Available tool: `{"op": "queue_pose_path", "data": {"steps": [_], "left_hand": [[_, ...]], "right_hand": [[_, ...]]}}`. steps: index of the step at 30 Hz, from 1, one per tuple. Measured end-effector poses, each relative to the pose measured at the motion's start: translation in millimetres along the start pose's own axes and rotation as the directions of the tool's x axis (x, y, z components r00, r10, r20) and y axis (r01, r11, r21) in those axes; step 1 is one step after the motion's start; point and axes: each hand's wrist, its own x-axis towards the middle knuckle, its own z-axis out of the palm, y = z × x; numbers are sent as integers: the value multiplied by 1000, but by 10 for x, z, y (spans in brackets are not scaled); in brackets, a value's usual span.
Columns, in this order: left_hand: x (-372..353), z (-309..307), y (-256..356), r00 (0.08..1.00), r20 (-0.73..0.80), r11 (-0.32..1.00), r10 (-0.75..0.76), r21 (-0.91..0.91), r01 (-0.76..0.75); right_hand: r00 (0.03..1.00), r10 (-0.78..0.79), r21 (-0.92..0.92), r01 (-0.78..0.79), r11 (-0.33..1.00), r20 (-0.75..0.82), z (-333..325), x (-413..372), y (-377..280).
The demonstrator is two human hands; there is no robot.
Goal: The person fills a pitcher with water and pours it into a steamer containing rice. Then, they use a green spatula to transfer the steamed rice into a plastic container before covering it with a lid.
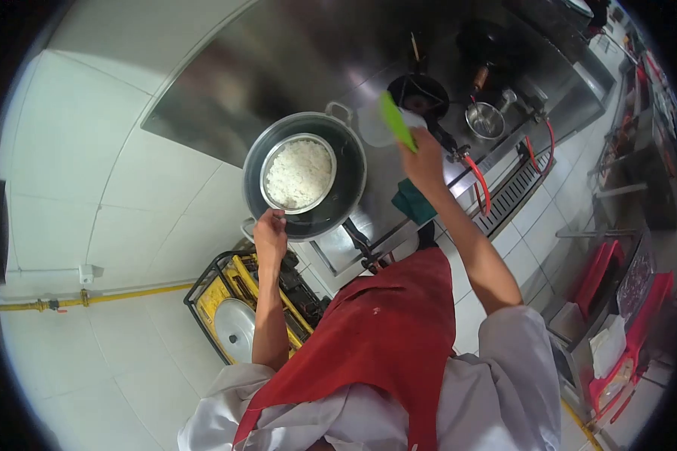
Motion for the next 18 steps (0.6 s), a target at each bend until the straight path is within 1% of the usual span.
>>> {"op": "queue_pose_path", "data": {"steps": [1, 2, 3, 4, 6, 7, 8, 10, 13, 15, 16, 17, 18], "left_hand": [[-70, -1, 60, 998, 11, 997, 59, -56, -58], [-159, 15, 138, 993, 17, 987, 116, -115, -113], [-255, 34, 239, 985, 18, 971, 171, -173, -165], [-369, 48, 398, 982, 121, 966, 148, -228, -118], [-627, 145, 759, 940, 323, 949, 114, -314, -7], [-748, 256, 866, 879, 464, 955, 105, -295, 42], [-863, 390, 961, 800, 593, 959, 93, -269, 88], [-1068, 805, 1001, 581, 814, 998, -5, -32, 53], [-1429, 1732, 795, 330, 944, 1000, -13, 15, -4], [-1832, 2351, 486, 224, 974, 961, -34, -30, 276], [-2021, 2642, 378, 179, 983, 907, -35, -43, 418], [-2143, 2900, 290, 156, 984, 946, -80, 26, 324], [-2257, 3105, 217, 134, 982, 970, -131, 99, 222]], "right_hand": [[947, 308, 119, -318, 941, 95, -197, -153, 23], [795, 566, 201, -605, 771, 220, -425, -339, 26], [689, 659, 300, -724, 621, 300, -654, -535, 72], [571, 721, 379, -814, 439, 392, -889, -734, 128], [470, 786, 416, -858, 301, 401, -1228, -1208, 347], [393, 829, 391, -890, 236, 396, -1395, -1456, 497], [315, 865, 366, -915, 168, 391, -1562, -1681, 652], [237, 932, 300, -942, 151, 274, -1883, -2010, 910], [30, 968, 303, -952, -49, 248, -2445, -2414, 1395], [-2, 982, 365, -928, -72, 190, -2796, -2548, 1630], [-15, 986, 388, -918, -80, 168, -2981, -2589, 1763], [-15, 988, 391, -917, -74, 152, -3161, -2644, 1908], [12, 991, 385, -922, -42, 135, -3349, -2681, 2023]]}}
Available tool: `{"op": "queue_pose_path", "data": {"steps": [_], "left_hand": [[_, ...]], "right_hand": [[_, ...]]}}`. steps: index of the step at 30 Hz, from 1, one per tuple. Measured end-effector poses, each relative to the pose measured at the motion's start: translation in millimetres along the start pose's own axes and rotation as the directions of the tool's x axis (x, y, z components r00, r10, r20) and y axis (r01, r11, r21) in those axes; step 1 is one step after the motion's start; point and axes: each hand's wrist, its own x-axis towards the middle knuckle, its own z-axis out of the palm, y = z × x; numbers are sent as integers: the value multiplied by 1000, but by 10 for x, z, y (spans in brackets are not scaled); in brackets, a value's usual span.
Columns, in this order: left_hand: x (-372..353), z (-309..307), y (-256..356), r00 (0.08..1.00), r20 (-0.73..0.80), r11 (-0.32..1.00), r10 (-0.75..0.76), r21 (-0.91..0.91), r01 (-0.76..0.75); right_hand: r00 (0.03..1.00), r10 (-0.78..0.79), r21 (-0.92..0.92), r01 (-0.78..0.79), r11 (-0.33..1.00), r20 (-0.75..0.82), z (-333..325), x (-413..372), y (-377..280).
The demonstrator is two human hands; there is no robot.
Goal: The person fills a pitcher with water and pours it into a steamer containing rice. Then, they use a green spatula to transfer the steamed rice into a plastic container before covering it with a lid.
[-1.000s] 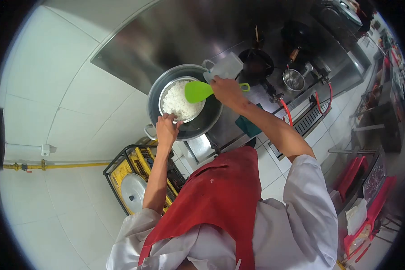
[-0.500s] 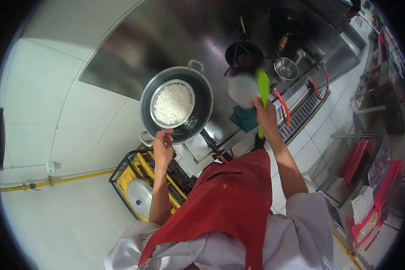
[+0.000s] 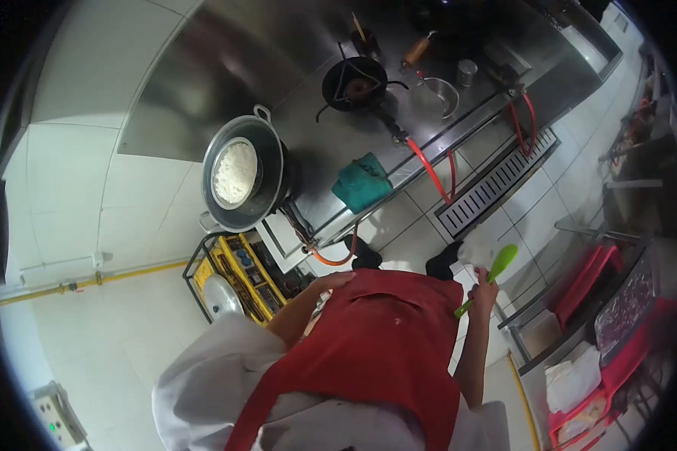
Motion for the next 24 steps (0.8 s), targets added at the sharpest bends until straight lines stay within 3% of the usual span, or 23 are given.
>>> {"op": "queue_pose_path", "data": {"steps": [1, 4, 6, 8, 9, 10, 11, 12, 13, 14, 15, 17, 19, 22, 23, 24], "left_hand": [[53, 112, 72, 998, 8, 991, -57, 118, 56], [330, 346, 513, 899, -190, 831, -395, 342, 438], [680, 458, 700, 922, -310, 911, -233, 264, 318], [597, 357, 1432, 958, -274, 987, -82, 108, 116], [559, 395, 1932, 975, -223, 999, 20, 45, -10], [758, 441, 2170, 994, -74, 916, -83, -398, 47], [1014, 453, 2429, 980, 77, 649, -183, -739, 180], [928, 440, 2874, 975, 154, 599, -162, -770, 221], [1222, 415, 2897, 953, 302, 561, -34, -783, 268], [1026, 463, 3491, 951, 310, 635, 4, -735, 237], [1584, 431, 3245, 967, 245, 674, -71, -703, 228], [2120, 470, 3456, 979, 203, 829, 10, -550, 106], [1904, 506, 4689, 931, 366, 904, -2, -396, 158], [2845, 464, 5408, 913, 338, 953, 230, -266, -141], [3463, 462, 5563, 959, 267, 995, 93, 21, -102], [3807, 435, 5911, 964, 233, 972, 125, 165, -166]], "right_hand": [[1000, -31, -10, 31, 999, -7, -207, 64, -61], [994, -19, -46, 14, 999, -108, -705, 280, -234], [995, -35, -96, 26, 995, -97, -946, 333, -465], [948, -319, -234, 310, 921, 0, -1072, 654, -311], [975, -220, -150, 216, 965, -11, -1190, 599, -511], [993, -119, -64, 118, 991, -21, -1273, 524, -759], [983, -146, -82, 138, 987, -111, -1343, 655, -911], [965, -172, -104, 154, 983, -199, -1458, 735, -1055], [973, -120, -14, 120, 993, -198, -1441, 734, -1296], [975, -106, 75, 123, 990, -196, -1485, 778, -1504], [969, -135, 156, 168, 973, -206, -1551, 857, -1652], [954, -181, 248, 240, 939, -239, -1692, 1029, -1996], [937, -198, 278, 280, 919, -288, -1920, 1053, -2511], [856, -353, 271, 466, 842, -377, -2307, 1418, -2982], [835, -343, 251, 476, 843, -430, -2447, 1446, -3209], [827, -314, 302, 483, 822, -467, -2597, 1452, -3409]]}}
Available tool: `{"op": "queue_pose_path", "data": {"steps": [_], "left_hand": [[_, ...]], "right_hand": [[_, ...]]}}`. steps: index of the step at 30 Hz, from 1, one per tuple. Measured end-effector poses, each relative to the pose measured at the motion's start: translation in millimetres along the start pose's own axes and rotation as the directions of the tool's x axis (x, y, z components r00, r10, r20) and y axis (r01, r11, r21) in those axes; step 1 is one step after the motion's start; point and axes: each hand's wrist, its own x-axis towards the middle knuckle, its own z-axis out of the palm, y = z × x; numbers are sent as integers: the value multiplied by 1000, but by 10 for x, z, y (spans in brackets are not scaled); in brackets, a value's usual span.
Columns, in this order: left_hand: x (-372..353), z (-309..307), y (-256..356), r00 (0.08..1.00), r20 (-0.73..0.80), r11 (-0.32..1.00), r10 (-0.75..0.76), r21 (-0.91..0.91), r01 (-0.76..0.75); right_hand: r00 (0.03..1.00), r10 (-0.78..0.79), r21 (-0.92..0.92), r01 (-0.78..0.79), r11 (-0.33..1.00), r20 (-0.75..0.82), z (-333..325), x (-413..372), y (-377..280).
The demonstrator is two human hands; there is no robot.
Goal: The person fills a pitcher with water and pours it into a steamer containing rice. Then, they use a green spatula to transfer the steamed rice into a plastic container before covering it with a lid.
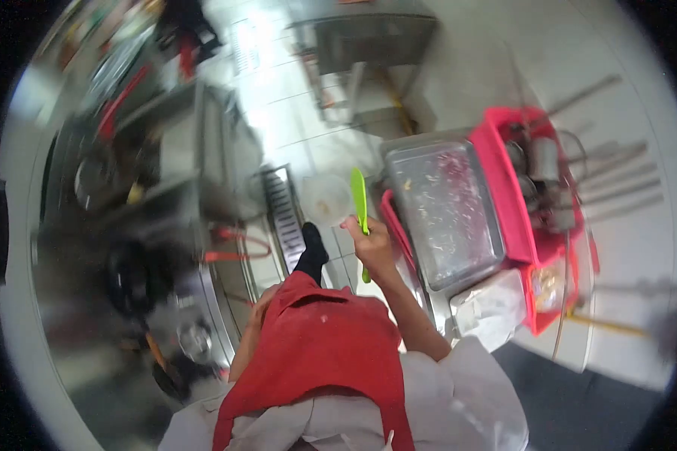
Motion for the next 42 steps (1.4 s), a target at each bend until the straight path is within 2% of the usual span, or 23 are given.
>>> {"op": "queue_pose_path", "data": {"steps": [2, 5, 8, 12, 15, 16, 17, 18, 19, 21, 22, 23, 25, 27, 28, 29, 31, 34, 35, 36, 38, 40, 42], "left_hand": [[532, -131, 573, 995, -69, 959, 78, 278, -56], [1192, -215, 1629, 961, -258, 864, 104, 502, 41], [2283, -298, 2228, 941, 17, 534, 337, 820, -206], [2580, -5, 3809, 971, 172, 686, 164, 688, -237], [3349, 134, 4482, 910, 309, 405, 275, 821, -401], [3353, 213, 4888, 948, 274, 345, 160, 884, -314], [3734, 201, 4968, 946, 277, 316, 170, 894, -319], [4319, 133, 4873, 866, 428, 143, 258, 869, -473], [4225, 125, 5205, 889, 385, 193, 247, 880, -434], [4609, -17, 5504, 747, 637, -100, 188, 769, -631], [4250, -116, 5899, 817, 511, 204, 268, 799, -566], [4032, -244, 6192, 805, 483, 232, 345, 787, -571], [4239, -487, 6488, 867, 428, 303, 253, 816, -492], [4460, -810, 6552, 900, 272, 450, 341, 794, -410], [4475, -1008, 6662, 942, 223, 496, 252, 806, -323], [4822, -1199, 6549, 973, 191, 448, 127, 864, -228], [4863, -1565, 6622, 987, 157, 520, 27, 842, -148], [5222, -2114, 6751, 980, 185, 651, 75, 736, -189], [5999, -2291, 6333, 964, 245, 710, 101, 661, -242], [6189, -2427, 6434, 959, 165, 552, 230, 789, -268], [5979, -2904, 7261, 973, 33, 662, 230, 727, -181], [6206, -3635, 8094, 989, 147, 745, 32, 656, -122], [6693, -4351, 8744, 997, 62, 546, -53, 837, -23]], "right_hand": [[997, 35, 95, -28, 995, -70, -109, 250, -408], [944, 52, 102, -20, 995, -326, -300, 612, -796], [905, 65, 125, -13, 992, -421, -400, 893, -1101], [872, 77, 43, -64, 997, -483, -221, 1441, -1308], [908, 53, 3, -57, 998, -416, 41, 1983, -1487], [919, 62, 46, -48, 998, -390, 147, 2167, -1608], [941, 82, 37, -74, 997, -330, 152, 2409, -1608], [958, 105, 26, -102, 994, -267, 145, 2654, -1592], [970, 129, 13, -129, 992, -204, 172, 2933, -1605], [988, 106, -7, -108, 994, -111, 310, 3565, -1748], [993, 97, -14, -98, 995, -64, 405, 3909, -1823], [1000, 26, -72, -27, 997, -12, 487, 4294, -1821], [991, -23, -98, 37, 994, 130, 756, 4910, -2211], [960, -61, -125, 98, 987, 274, 1053, 5522, -2648], [943, -47, -168, 108, 980, 328, 1208, 5845, -2819], [925, -34, -212, 122, 970, 378, 1376, 6169, -2978], [892, -9, -250, 136, 959, 451, 1742, 6792, -3222], [850, 15, -236, 129, 963, 527, 2440, 7800, -3515], [832, 23, -202, 108, 973, 554, 2681, 8136, -3595], [814, 32, -170, 83, 982, 580, 2922, 8472, -3677], [802, 84, -135, -5, 991, 591, 3445, 9041, -3910], [825, -31, -219, 185, 958, 564, 3849, 9723, -3836], [824, -220, -298, 418, 858, 522, 4225, 10417, -3746]]}}
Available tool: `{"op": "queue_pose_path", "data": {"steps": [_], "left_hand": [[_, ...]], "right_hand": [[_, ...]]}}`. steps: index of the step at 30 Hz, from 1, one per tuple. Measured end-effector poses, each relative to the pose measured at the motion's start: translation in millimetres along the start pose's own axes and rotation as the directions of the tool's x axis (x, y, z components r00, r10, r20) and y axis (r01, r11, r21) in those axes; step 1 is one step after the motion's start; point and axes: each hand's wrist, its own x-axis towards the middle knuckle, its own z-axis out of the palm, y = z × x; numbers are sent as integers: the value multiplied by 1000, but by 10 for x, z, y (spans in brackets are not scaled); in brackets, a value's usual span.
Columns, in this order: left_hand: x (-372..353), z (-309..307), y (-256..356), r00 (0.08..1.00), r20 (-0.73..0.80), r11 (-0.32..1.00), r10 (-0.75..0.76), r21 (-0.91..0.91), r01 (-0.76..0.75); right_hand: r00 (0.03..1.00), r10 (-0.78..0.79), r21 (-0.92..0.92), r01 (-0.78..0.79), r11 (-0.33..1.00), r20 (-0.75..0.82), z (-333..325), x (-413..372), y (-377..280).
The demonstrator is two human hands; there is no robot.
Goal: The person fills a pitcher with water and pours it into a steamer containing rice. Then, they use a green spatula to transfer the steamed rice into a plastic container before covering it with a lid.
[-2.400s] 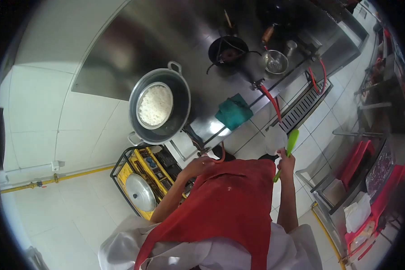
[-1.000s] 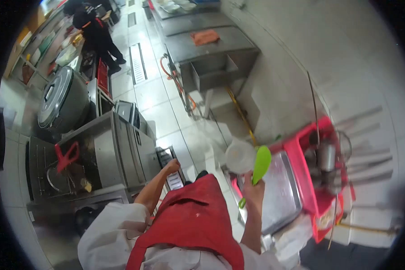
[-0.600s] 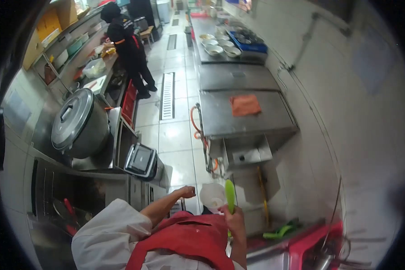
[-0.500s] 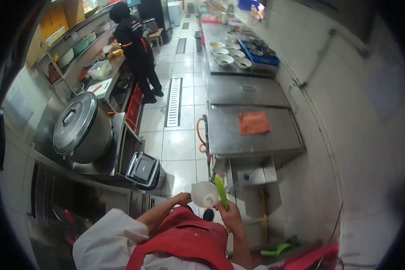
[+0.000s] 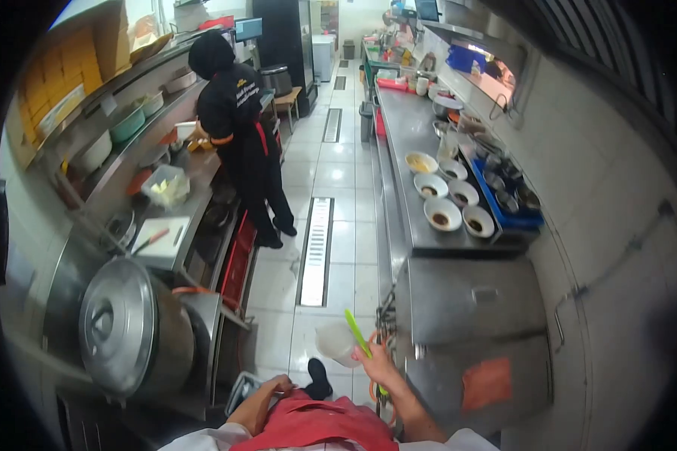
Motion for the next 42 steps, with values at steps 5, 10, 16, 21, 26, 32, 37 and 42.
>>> {"op": "queue_pose_path", "data": {"steps": [5, 10, 16, 21, 26, 32, 37, 42], "left_hand": [[849, -1964, -393, 959, -279, 980, 48, 197, 9], [2017, -3255, -545, 924, -353, 951, 145, -209, -229], [3196, -4680, -429, 976, -139, 923, 170, -325, -207], [3973, -5804, 184, 958, 11, 889, 288, -376, -263], [4861, -8009, 1080, 899, 6, 848, 438, 330, -415], [4454, -8493, 2702, 735, -209, 758, 645, 51, -650], [4787, -7679, 2609, 489, 96, 481, 867, 98, -871], [2998, -6776, 3174, 609, 409, 694, 680, -92, -714]], "right_hand": [[983, 168, -300, -181, 936, -68, -208, 1327, -186], [942, 282, -146, -309, 940, -180, -400, 2755, 70], [957, 163, -223, -217, 950, -240, -585, 4555, 590], [891, 128, -155, -214, 965, -435, -1020, 4918, -279], [591, 219, 219, -72, 973, -776, -941, 4594, -246], [186, 390, 374, -113, 920, -902, -516, 3736, -505], [-282, 428, 510, -389, 767, -858, -743, 2681, -946], [-515, 269, 492, -367, 790, -814, -1535, 1363, -775]]}}
